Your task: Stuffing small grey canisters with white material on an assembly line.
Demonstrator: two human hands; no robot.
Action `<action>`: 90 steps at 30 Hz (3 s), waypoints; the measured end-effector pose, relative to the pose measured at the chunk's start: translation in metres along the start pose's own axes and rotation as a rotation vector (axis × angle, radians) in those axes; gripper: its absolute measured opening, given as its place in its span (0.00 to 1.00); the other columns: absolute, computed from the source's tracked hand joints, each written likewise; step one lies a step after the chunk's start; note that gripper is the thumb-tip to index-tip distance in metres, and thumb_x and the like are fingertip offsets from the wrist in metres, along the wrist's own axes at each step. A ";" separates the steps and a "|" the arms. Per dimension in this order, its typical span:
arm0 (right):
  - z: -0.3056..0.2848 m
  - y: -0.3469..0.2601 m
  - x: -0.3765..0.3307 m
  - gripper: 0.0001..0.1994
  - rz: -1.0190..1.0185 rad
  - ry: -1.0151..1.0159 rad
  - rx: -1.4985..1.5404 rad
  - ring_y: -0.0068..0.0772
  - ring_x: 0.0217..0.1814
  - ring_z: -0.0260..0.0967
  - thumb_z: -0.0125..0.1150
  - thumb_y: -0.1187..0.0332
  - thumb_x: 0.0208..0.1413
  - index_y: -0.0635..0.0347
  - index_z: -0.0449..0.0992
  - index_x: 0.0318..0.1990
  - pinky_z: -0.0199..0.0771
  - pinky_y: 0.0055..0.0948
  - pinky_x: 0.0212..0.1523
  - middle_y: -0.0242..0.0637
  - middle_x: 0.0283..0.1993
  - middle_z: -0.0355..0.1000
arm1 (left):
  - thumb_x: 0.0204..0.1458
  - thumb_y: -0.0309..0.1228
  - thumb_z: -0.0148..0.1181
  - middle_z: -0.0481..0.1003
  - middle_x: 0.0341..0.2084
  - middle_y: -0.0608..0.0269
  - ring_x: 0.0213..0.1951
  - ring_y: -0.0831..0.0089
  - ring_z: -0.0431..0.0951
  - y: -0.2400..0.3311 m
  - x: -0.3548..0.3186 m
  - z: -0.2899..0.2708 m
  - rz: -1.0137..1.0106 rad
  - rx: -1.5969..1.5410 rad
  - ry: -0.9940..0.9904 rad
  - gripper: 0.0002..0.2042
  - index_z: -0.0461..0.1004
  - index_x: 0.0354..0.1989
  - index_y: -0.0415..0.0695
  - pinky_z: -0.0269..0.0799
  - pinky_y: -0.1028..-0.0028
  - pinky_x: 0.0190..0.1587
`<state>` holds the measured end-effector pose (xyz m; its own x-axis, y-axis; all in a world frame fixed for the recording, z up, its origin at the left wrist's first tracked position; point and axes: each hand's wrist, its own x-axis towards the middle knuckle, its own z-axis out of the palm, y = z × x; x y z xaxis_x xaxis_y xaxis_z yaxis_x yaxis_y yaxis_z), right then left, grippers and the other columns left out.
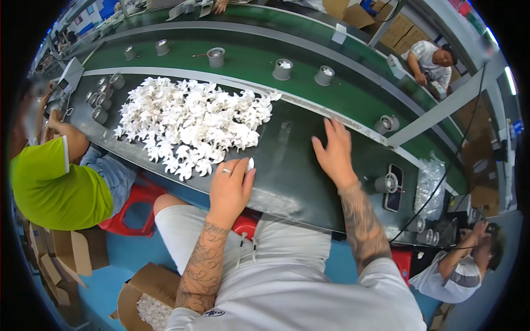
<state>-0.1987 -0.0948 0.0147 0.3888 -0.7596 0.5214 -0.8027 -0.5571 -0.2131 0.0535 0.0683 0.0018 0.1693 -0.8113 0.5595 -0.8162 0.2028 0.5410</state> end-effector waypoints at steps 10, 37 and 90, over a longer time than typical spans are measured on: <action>-0.112 0.036 -0.108 0.28 0.378 -0.117 -0.410 0.61 0.71 0.60 0.67 0.69 0.55 0.67 0.70 0.63 0.61 0.53 0.69 0.53 0.66 0.66 | 0.57 0.23 0.65 0.77 0.33 0.54 0.29 0.62 0.79 0.022 0.003 0.005 -0.228 -0.412 -0.044 0.10 0.78 0.46 0.37 0.77 0.68 0.35; -0.023 -0.079 -0.051 0.26 0.816 -0.196 1.549 0.36 0.48 0.78 0.42 0.54 0.76 0.75 0.73 0.55 0.79 0.33 0.50 0.49 0.49 0.77 | 0.55 0.20 0.68 0.76 0.51 0.57 0.39 0.72 0.82 0.047 -0.002 0.035 -0.170 -0.897 -0.178 0.09 0.84 0.44 0.38 0.77 0.73 0.45; -0.040 -0.083 -0.046 0.21 0.801 -0.499 1.198 0.20 0.21 0.69 0.42 0.57 0.75 0.66 0.76 0.40 0.66 0.21 0.16 0.34 0.27 0.73 | 0.54 0.25 0.67 0.73 0.52 0.53 0.39 0.72 0.77 0.042 0.013 0.018 -0.282 -0.958 -0.471 0.20 0.76 0.56 0.38 0.77 0.74 0.42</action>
<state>-0.1682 -0.0004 0.0412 0.3482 -0.8795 -0.3243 -0.1373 0.2944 -0.9458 0.0115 0.0560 0.0203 -0.1112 -0.9817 0.1547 0.0197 0.1534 0.9880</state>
